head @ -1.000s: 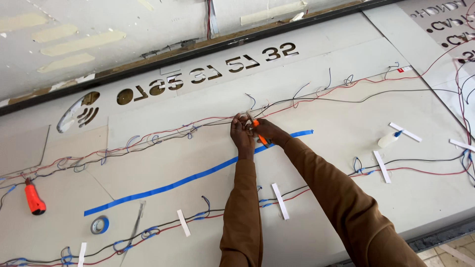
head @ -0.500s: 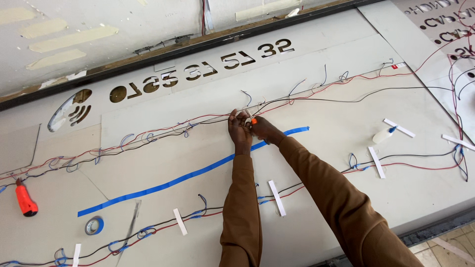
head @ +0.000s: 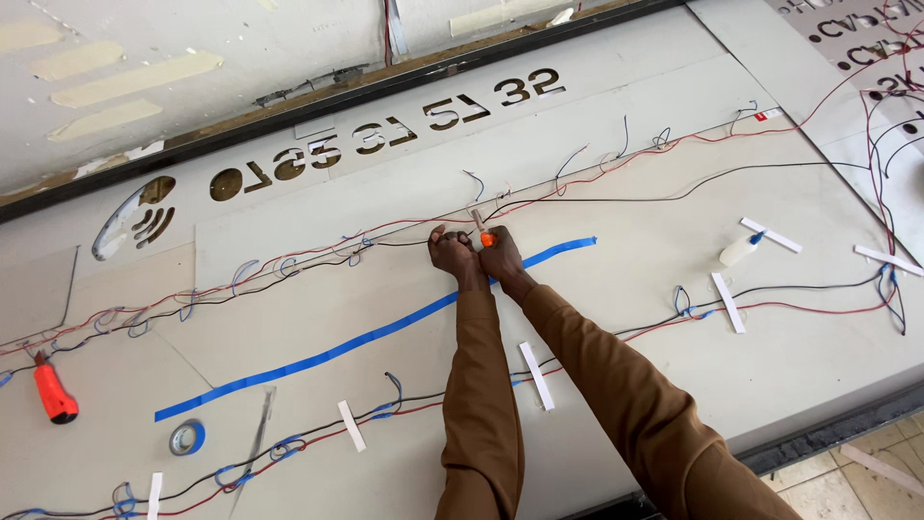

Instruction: The person works on a white board with cutout letters, using pliers to strip and twist wires. They connect multiple colored wires together, securing them with tape and organizing the connections along the board's surface.

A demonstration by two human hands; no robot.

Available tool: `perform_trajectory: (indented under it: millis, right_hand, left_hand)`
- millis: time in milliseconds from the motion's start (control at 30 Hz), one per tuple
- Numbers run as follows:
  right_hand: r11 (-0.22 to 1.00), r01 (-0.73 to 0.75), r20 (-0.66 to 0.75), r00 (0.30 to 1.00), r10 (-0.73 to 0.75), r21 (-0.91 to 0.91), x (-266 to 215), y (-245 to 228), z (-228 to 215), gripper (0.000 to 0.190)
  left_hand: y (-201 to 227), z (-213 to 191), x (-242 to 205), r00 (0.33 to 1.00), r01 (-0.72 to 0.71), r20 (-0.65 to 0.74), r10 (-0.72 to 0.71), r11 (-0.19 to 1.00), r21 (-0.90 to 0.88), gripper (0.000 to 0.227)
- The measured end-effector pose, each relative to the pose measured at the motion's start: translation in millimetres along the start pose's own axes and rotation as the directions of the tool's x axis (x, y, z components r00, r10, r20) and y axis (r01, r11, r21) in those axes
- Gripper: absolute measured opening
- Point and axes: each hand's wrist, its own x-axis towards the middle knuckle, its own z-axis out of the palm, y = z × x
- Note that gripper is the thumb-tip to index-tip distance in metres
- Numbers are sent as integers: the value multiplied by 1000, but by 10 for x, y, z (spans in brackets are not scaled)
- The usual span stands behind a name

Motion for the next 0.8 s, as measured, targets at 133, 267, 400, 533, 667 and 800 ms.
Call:
perform_trajectory:
  millis: [133, 267, 400, 533, 667, 800]
  right_hand:
    - [973, 76, -84, 995, -58, 218, 29, 38, 5, 50]
    - [974, 27, -33, 999, -20, 224, 76, 55, -95, 53]
    - [999, 17, 120, 993, -14, -31, 142, 179, -184, 59]
    - [961, 105, 156, 985, -66, -256, 175, 135, -256, 57]
    - [859, 243, 183, 967, -178, -452, 337, 213, -393, 61]
    - [653, 299, 278, 951, -139, -696, 393, 320, -582, 61]
  left_hand:
    - [-1, 109, -28, 1000, 15, 24, -16, 998, 53, 28]
    - [160, -99, -114, 965, -264, 183, 190, 719, 643, 45]
    - [313, -539, -57, 391, -879, 780, 488, -55, 475, 13]
    - [453, -373, 44, 232, -944, 951, 206, -187, 271, 24]
    - [389, -241, 205, 296, -948, 941, -165, -170, 269, 17]
    - [318, -196, 286, 409, -912, 913, 0, -20, 409, 26]
